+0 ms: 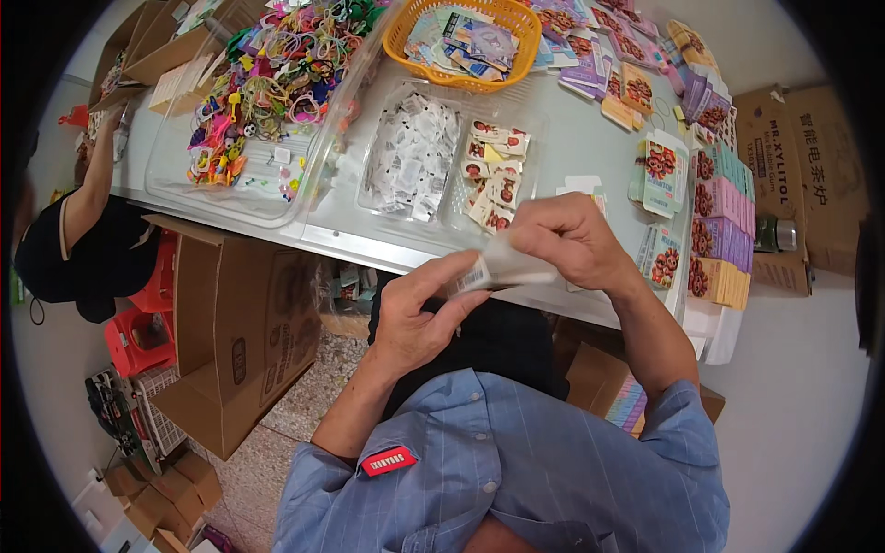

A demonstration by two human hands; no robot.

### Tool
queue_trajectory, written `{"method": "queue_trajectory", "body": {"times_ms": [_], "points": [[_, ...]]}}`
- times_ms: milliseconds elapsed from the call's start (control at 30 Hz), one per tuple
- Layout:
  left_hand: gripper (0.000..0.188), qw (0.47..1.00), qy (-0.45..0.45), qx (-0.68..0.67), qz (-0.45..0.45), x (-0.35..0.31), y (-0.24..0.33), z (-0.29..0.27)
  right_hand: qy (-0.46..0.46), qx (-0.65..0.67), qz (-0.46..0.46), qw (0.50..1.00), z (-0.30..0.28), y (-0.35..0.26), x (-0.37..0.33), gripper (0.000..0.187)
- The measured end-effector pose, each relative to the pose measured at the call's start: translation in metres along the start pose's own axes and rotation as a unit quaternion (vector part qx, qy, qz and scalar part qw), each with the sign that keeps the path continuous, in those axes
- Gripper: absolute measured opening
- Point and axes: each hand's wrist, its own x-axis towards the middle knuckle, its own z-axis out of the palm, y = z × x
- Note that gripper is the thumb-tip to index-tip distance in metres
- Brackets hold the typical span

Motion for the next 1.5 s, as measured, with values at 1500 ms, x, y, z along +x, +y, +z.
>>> {"method": "queue_trajectory", "body": {"times_ms": [1500], "points": [[0.047, 0.975, 0.132, -0.166, -0.071, 0.006, -0.005, -0.009, 0.002, -0.598, -0.096, 0.796, -0.160, 0.039, 0.233, 0.044]]}}
